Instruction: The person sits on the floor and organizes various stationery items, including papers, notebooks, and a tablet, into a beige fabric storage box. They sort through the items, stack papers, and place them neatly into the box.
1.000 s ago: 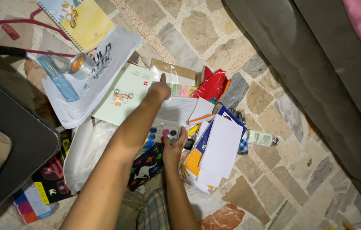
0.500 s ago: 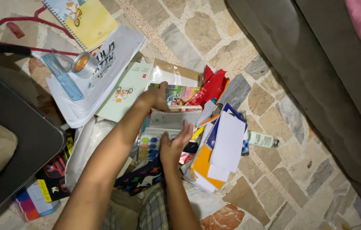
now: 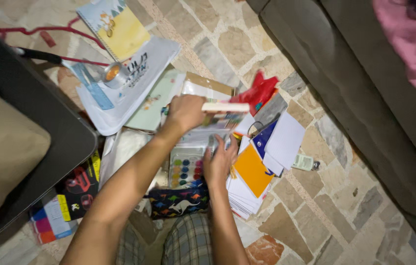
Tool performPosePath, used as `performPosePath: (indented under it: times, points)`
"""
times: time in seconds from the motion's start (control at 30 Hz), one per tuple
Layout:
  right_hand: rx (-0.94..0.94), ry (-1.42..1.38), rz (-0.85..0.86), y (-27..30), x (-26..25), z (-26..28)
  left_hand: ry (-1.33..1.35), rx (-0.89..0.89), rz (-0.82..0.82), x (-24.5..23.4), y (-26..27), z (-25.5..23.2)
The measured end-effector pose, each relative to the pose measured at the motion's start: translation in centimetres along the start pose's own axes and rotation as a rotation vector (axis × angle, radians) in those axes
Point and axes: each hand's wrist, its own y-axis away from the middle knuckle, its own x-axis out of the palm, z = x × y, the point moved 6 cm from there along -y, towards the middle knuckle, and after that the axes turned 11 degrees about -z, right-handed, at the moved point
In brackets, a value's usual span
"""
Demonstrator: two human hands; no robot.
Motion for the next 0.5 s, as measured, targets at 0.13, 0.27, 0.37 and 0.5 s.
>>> performPosePath:
  times: [0.13, 0.27, 0.37, 0.5]
  points:
    - [0.090, -0.097, -0.073, 1.5, -1.2, -1.6, -0.058, 0.101, -0.324, -5.4, 0.5, -3.7]
    - [0.210, -0.284, -0.095, 2.5, -1.3, -4.6, 0.045, 0.161, -0.628, -10.4, 3.2, -5.9]
    - [0.649, -0.773, -0.022, 3.6, 0.4, -7.6, 0.101, 0.053, -0.602, -13.5, 5.1, -5.8]
    - [1.038, -1.408, 0.170, 5.8, 0.1, -5.5, 0.350, -0.102, -0.683, -16.5, 9.7, -2.9]
